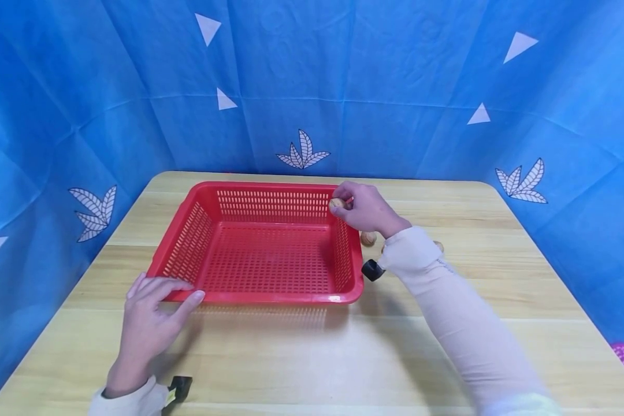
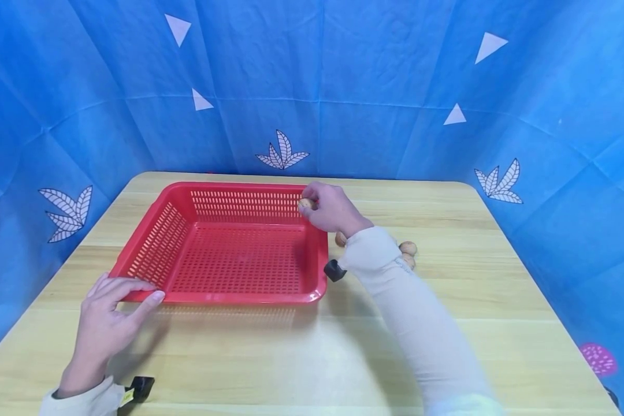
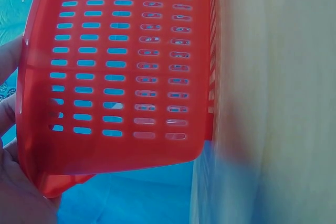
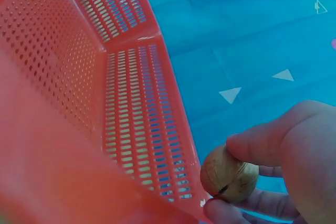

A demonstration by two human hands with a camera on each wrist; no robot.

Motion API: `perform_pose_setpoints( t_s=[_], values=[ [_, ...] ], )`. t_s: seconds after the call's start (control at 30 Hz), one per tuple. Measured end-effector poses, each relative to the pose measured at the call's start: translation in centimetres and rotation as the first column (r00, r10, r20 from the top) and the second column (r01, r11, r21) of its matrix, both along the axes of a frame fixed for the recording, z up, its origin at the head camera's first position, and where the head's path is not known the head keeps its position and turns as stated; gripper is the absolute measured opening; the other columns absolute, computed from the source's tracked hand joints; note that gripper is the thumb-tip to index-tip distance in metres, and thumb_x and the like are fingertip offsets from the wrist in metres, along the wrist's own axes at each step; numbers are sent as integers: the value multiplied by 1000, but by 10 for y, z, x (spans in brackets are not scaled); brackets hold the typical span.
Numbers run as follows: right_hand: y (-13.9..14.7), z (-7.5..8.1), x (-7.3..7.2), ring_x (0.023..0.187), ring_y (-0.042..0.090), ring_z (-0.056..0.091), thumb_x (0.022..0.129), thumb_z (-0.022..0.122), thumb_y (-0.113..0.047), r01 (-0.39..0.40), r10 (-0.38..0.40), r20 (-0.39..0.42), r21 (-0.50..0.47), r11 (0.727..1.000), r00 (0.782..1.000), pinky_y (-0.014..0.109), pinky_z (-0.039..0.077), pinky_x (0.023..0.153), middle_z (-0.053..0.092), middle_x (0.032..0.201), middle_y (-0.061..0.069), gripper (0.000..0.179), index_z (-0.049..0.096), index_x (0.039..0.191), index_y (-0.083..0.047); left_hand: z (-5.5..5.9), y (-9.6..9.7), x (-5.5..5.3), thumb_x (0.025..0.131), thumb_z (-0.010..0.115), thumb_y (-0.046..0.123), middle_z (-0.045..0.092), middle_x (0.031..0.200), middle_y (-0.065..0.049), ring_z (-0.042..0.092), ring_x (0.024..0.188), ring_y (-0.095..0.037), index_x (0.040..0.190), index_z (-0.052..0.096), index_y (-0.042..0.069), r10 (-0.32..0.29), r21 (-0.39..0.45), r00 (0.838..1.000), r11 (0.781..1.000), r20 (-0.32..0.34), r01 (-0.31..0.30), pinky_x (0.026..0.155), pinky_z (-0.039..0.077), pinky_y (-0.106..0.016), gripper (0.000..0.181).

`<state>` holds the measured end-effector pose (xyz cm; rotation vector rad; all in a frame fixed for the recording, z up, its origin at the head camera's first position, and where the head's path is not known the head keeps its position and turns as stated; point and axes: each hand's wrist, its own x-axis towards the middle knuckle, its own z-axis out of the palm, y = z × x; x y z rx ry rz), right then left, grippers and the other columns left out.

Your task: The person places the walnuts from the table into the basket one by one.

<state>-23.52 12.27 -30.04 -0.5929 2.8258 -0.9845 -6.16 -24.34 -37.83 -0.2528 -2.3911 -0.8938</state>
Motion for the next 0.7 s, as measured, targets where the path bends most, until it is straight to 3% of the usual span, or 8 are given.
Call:
perform_pose_setpoints(
  t_s=[0.3, 0.7],
  values=[
    [-18, -3, -5, 80, 23, 55, 91, 68, -22, -69, 68, 11, 81, 994, 998, 34, 48, 75, 61, 87, 7, 30, 62, 115, -4, -2, 0, -1, 71, 85, 16, 70, 89, -14, 56, 92, -28, 89, 71, 2, 4, -1, 1000, 1000, -5, -4, 105, 24, -60, 27],
    [-37, -5, -6, 77, 21, 56, 90, 70, -21, -112, 110, 27, 86, 990, 994, 32, 49, 70, 60, 88, 6, 23, 62, 107, -8, -4, -2, -3, 68, 86, 16, 71, 88, -12, 56, 90, -21, 87, 72, 4, -2, 6, 999, 1000, -48, 2, 101, 28, -56, 27]
  ],
)
